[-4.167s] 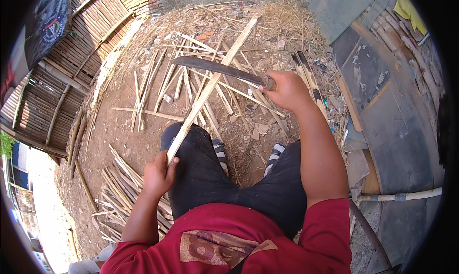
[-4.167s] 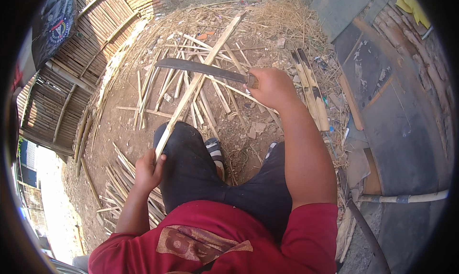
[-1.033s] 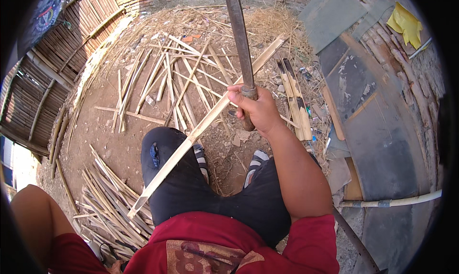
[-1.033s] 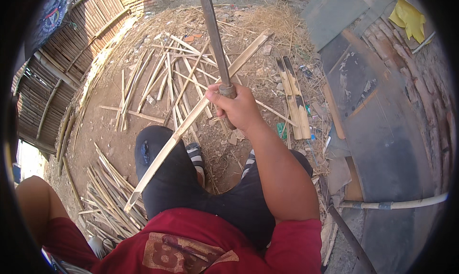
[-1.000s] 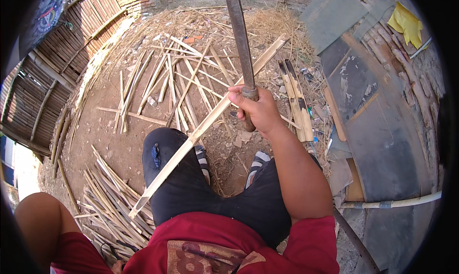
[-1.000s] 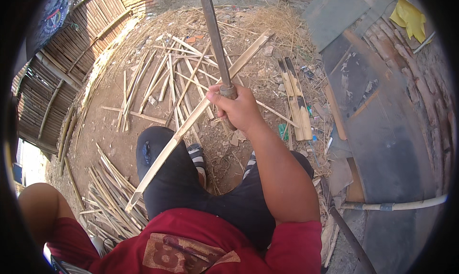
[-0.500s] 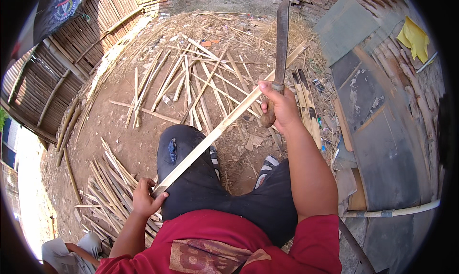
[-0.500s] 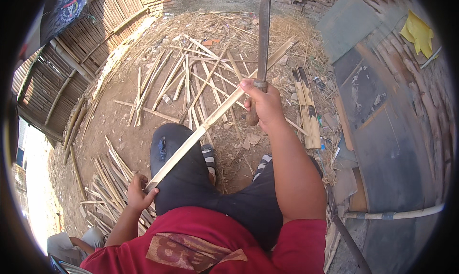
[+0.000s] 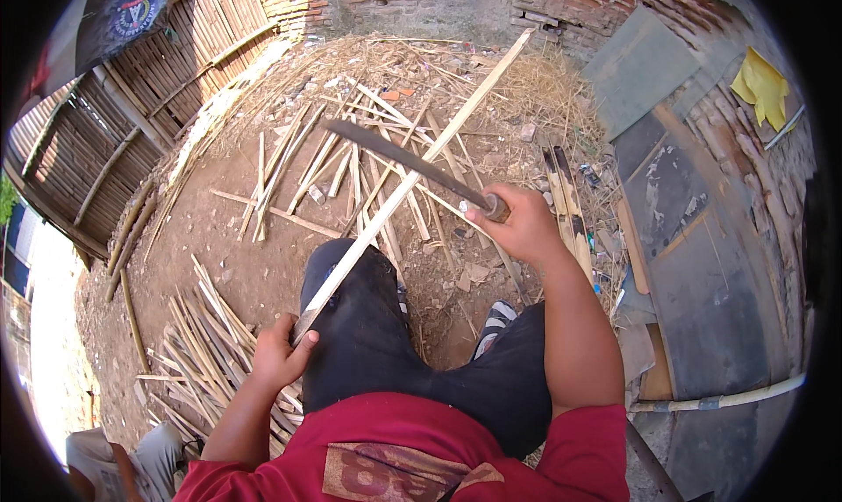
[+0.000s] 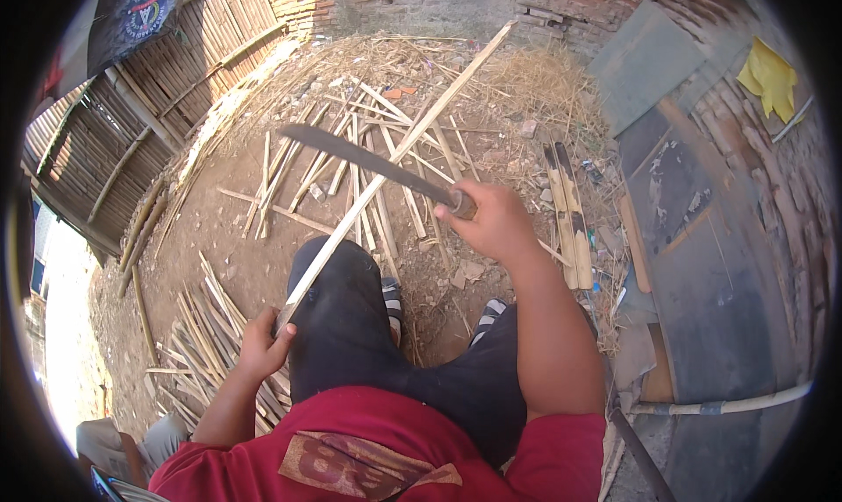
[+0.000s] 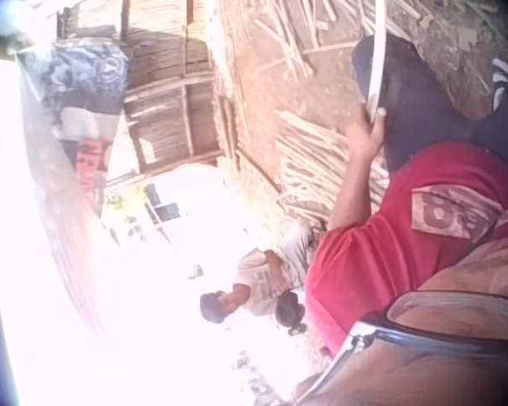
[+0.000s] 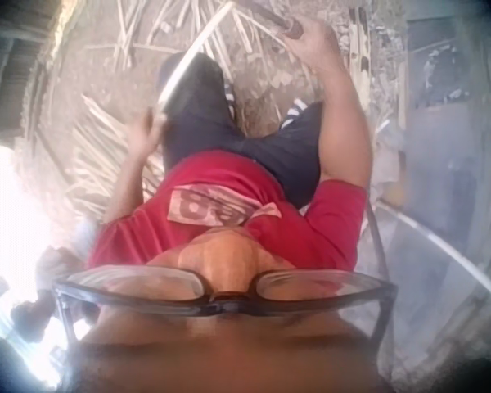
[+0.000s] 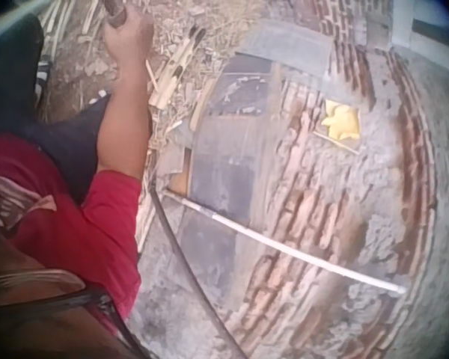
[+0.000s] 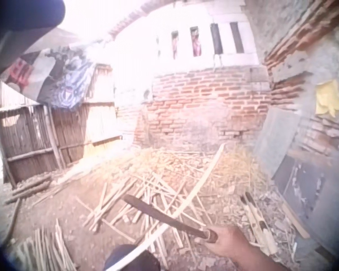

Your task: The person uses a machete to shave and smooth the edges of thin strips of bamboo while sitting on the ground. The person handles several bamboo strips one at a time, removing excess material from their sides.

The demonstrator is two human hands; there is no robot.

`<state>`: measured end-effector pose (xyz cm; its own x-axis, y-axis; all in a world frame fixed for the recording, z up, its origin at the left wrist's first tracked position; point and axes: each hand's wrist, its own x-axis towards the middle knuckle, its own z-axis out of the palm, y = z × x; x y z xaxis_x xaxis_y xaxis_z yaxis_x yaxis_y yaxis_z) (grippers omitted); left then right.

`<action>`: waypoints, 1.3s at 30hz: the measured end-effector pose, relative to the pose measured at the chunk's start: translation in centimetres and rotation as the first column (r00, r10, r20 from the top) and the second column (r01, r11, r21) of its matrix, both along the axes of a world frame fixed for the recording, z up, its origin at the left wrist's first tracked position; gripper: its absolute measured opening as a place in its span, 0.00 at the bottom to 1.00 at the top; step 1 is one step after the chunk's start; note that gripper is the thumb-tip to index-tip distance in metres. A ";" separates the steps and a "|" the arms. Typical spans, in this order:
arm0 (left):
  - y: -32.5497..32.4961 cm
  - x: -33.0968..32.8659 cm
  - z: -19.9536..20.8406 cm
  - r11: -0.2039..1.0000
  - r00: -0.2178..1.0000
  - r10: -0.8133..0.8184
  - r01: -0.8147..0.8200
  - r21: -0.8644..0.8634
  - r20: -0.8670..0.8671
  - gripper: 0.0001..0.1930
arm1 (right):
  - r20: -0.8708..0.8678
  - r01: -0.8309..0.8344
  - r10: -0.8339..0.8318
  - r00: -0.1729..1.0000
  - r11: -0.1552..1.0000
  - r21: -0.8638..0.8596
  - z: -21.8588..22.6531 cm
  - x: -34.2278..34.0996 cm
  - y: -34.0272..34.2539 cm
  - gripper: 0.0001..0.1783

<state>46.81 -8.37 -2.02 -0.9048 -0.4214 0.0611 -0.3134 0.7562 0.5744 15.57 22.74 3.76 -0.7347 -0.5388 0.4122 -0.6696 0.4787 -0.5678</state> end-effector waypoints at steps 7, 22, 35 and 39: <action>-0.2 -2.0 1.5 0.977 0.979 -0.196 0.191 0.093 0.054 0.26 | -0.287 -0.015 0.057 0.956 0.989 0.148 -1.2 -0.9 -0.6 0.18; -0.4 -3.3 1.3 0.988 0.974 -0.155 0.148 0.054 0.168 0.24 | -0.174 0.298 -0.288 0.942 0.954 0.033 -1.2 -4.2 1.4 0.15; -0.3 -3.8 0.9 0.984 0.977 -0.156 0.166 -0.059 0.145 0.20 | 0.017 0.298 -0.302 0.953 0.947 0.118 -0.9 -5.0 2.6 0.19; 0.0 -4.1 0.5 0.985 0.981 -0.164 0.168 -0.032 0.103 0.20 | -0.121 0.019 0.008 0.993 0.976 0.217 -1.3 -2.1 0.2 0.17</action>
